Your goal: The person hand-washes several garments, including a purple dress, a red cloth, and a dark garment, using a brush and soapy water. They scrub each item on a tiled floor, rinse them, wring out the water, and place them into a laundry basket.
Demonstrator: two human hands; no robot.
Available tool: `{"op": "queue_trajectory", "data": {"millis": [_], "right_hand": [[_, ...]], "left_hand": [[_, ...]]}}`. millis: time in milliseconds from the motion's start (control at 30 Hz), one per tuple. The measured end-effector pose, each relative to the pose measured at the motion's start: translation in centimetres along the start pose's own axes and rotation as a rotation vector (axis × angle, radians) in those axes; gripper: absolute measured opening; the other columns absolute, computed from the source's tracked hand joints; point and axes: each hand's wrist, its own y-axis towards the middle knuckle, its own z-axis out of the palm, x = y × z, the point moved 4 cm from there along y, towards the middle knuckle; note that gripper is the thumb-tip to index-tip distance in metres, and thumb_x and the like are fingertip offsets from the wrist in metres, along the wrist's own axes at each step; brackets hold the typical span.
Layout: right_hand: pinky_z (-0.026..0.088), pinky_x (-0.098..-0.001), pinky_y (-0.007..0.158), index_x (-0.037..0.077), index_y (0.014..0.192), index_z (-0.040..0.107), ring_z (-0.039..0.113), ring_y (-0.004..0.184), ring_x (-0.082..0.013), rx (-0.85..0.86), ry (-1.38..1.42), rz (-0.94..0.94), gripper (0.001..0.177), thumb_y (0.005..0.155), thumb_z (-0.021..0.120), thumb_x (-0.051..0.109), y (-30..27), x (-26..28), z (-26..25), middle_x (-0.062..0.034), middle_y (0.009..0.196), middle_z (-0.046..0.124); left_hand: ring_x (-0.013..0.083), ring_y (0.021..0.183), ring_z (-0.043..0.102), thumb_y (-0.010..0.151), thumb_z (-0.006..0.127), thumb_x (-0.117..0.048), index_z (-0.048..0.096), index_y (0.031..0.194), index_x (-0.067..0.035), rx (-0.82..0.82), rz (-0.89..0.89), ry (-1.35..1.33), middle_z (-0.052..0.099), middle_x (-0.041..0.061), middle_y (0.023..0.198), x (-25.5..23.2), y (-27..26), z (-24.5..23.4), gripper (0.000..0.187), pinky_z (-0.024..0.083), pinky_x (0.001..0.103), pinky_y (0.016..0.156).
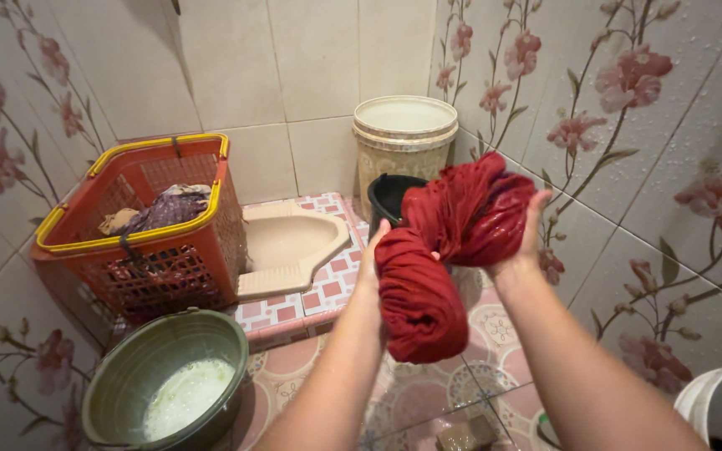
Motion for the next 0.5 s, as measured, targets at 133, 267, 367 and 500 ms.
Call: {"op": "queue_trajectory", "data": {"millis": [133, 267, 367, 500], "right_hand": [[0.047, -0.0551, 0.115, 0.012, 0.145, 0.053, 0.059, 0.132, -0.0327, -0.034, 0.022, 0.132, 0.073, 0.095, 0.055, 0.065, 2.2, 0.6, -1.4, -0.0117, 0.145, 0.06], [0.057, -0.0525, 0.101, 0.009, 0.133, 0.061, 0.068, 0.116, -0.0319, -0.093, -0.171, 0.175, 0.054, 0.098, 0.059, 0.05, 3.8, 0.4, -2.4, -0.0134, 0.127, 0.07], [0.058, -0.0528, 0.098, 0.001, 0.13, 0.064, 0.068, 0.113, -0.0337, -0.185, -0.394, 0.186, 0.048, 0.097, 0.067, 0.036, 4.1, 0.4, -2.9, -0.0177, 0.126, 0.07], [0.055, -0.0531, 0.097, 0.023, 0.138, 0.044, 0.062, 0.116, -0.0293, -0.178, -0.738, 0.208, 0.061, 0.083, 0.069, 0.019, 3.7, 1.4, -1.0, -0.0106, 0.131, 0.061]], "left_hand": [[0.034, 0.104, 0.065, 0.081, 0.072, -0.062, 0.062, 0.126, -0.003, -0.271, 0.109, 0.375, 0.069, 0.019, 0.116, -0.7, -2.7, 3.2, 0.075, 0.053, 0.05, 0.093], [0.0206, 0.123, 0.065, 0.074, 0.087, -0.044, 0.043, 0.14, -0.009, -0.458, 0.291, 0.931, 0.066, 0.005, 0.13, -1.0, -4.8, 7.9, 0.087, 0.052, 0.038, 0.104], [0.0293, 0.119, 0.068, 0.068, 0.087, -0.043, 0.059, 0.139, 0.001, -0.197, 0.387, 1.137, 0.072, 0.015, 0.128, -0.4, -5.5, 11.2, 0.088, 0.051, 0.037, 0.103], [0.0285, 0.121, 0.066, 0.063, 0.085, -0.047, 0.052, 0.148, -0.013, -0.614, 0.099, 1.713, 0.068, 0.016, 0.131, -1.0, -6.9, 11.5, 0.097, 0.049, 0.036, 0.103]]}}
